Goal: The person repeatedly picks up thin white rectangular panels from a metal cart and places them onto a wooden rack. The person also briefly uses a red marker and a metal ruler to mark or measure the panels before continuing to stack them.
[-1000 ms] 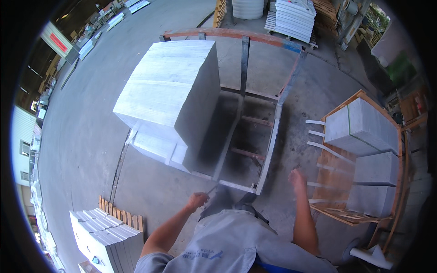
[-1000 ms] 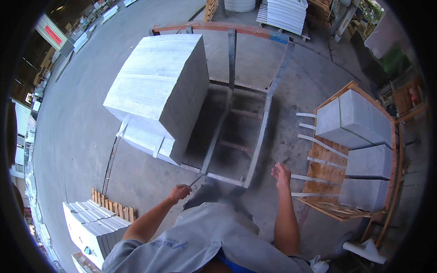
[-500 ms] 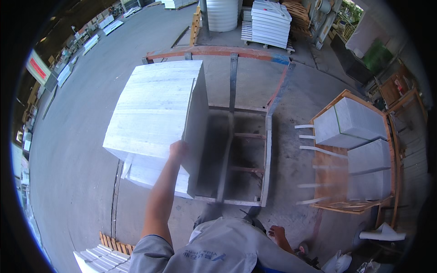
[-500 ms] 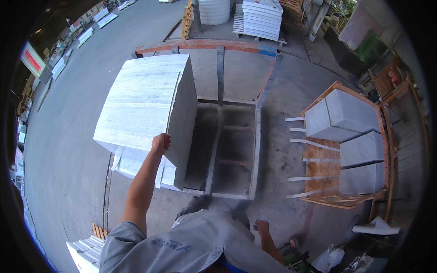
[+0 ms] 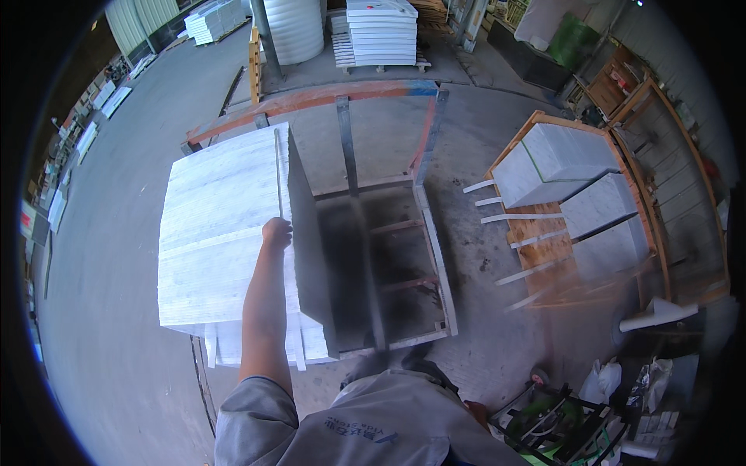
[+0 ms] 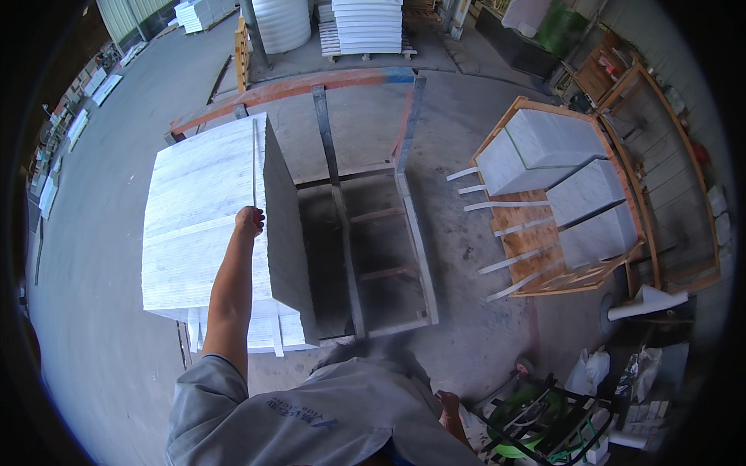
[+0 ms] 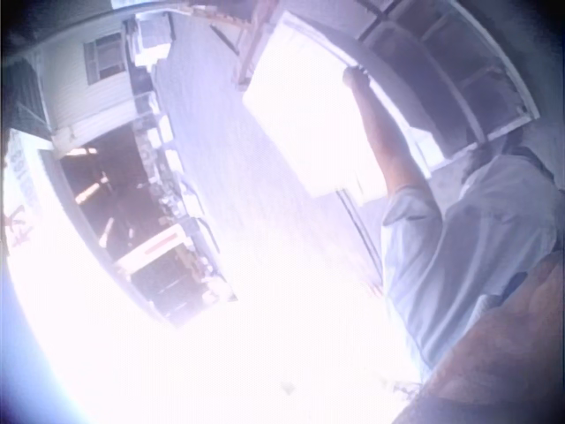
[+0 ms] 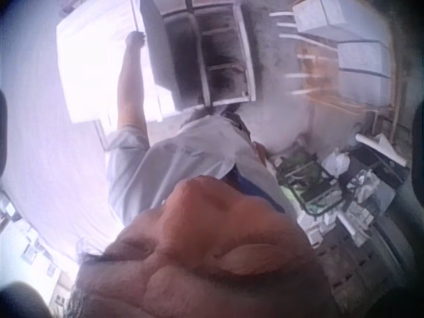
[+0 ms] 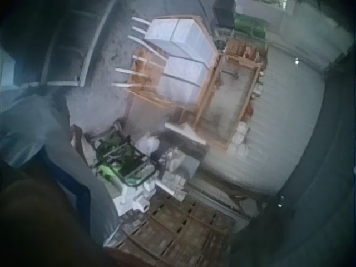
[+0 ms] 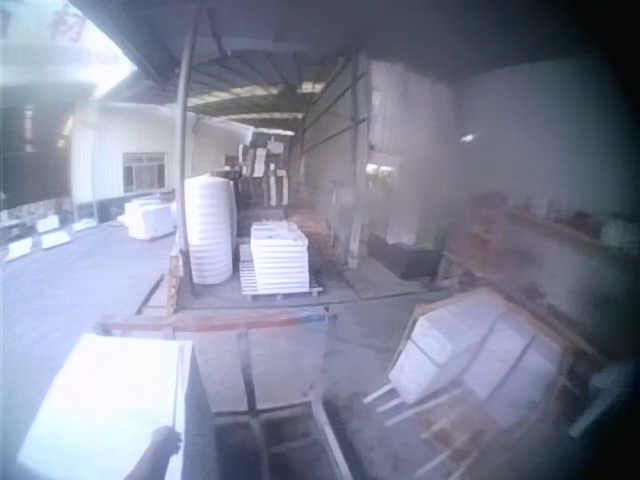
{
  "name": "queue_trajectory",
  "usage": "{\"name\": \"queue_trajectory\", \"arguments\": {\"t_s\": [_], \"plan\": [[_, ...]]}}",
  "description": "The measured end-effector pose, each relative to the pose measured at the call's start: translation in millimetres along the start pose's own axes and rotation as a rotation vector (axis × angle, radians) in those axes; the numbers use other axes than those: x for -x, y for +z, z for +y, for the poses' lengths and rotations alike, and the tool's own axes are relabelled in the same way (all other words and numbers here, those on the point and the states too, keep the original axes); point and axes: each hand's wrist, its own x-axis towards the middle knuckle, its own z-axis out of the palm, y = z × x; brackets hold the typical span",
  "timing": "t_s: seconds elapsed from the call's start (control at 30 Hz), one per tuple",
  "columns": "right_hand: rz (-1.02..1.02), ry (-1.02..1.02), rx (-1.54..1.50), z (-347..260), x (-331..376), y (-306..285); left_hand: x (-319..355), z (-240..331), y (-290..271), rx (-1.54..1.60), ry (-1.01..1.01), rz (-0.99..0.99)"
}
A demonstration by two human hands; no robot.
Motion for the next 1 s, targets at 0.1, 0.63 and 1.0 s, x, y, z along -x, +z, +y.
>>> {"name": "queue_trajectory", "arguments": {"t_s": [0.1, 0.63, 1.0], "plan": [[0.116, -0.094, 0.451, -4, 3, 20, -10, 10, 4, 0.138, -0.104, 0.051], [0.073, 0.034, 0.316, -66, -16, -13, -55, 11, 1, 0.066, -0.181, -0.041], [0.087, 0.036, 0.261, -84, -35, -14, 26, -67, -46, -0.073, -0.01, -0.071]]}}
